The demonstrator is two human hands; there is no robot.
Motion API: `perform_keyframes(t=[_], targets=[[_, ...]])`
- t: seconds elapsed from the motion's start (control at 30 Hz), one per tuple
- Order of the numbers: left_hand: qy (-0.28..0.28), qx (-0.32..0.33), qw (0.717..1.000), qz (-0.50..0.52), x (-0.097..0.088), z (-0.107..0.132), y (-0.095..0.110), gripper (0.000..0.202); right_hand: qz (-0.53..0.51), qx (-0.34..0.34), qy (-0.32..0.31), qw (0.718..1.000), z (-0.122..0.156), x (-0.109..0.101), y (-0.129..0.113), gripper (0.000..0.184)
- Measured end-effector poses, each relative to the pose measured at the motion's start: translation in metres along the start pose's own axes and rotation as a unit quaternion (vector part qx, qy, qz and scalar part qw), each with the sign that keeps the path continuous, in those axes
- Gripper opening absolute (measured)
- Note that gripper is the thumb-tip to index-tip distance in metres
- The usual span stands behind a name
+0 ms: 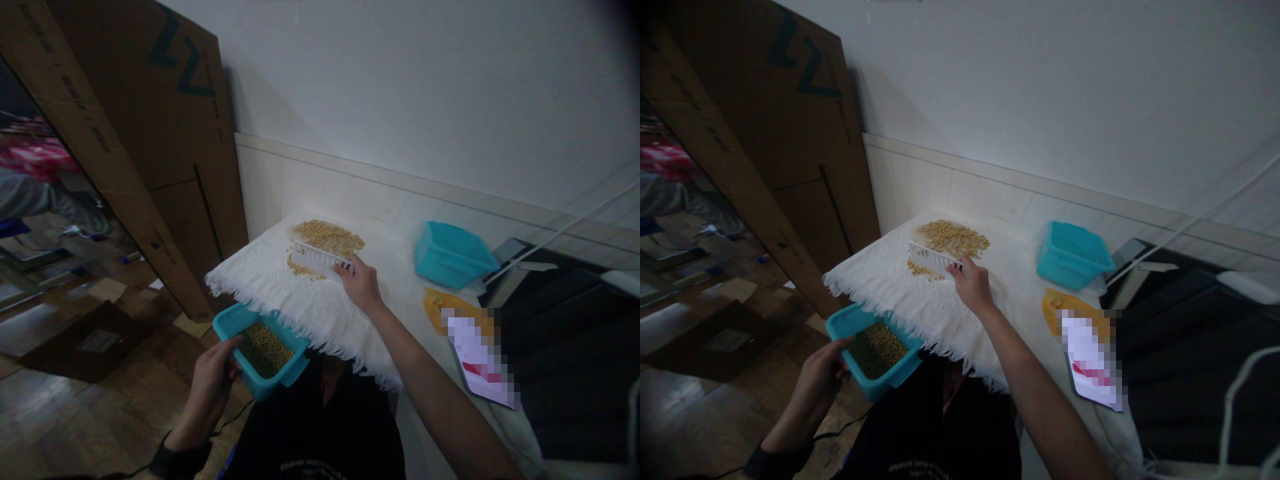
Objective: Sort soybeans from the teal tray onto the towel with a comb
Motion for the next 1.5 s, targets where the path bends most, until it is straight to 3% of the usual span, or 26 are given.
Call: perform_keyframes(t=[0.8,1.03,1.5], targets=[[-0.001,0.005,1.0,-0.008,0.003,0.007,0.007,0.035,-0.028,-0.036,-0.033,0.998,0.014,0.002,-0.026,0.02],[-0.005,0.009,1.0,-0.014,0.002,0.006,0.003,0.036,-0.021,-0.024,-0.01,0.999,0.013,-0.003,-0.027,0.023],[-0.001,0.006,1.0,-0.004,0.005,0.01,0.01,0.035,-0.049,-0.029,-0.04,0.998,0.019,0.001,-0.033,0.023]])
Point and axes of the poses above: each hand's wrist, its own z-axis away from the middle knuckle, its own x-axis out of the palm, y = z × x, the point moved 7 cm from there along -z, towards the middle knuckle, and after that the axes turned 7 degrees about y, right-handed, at the moved point
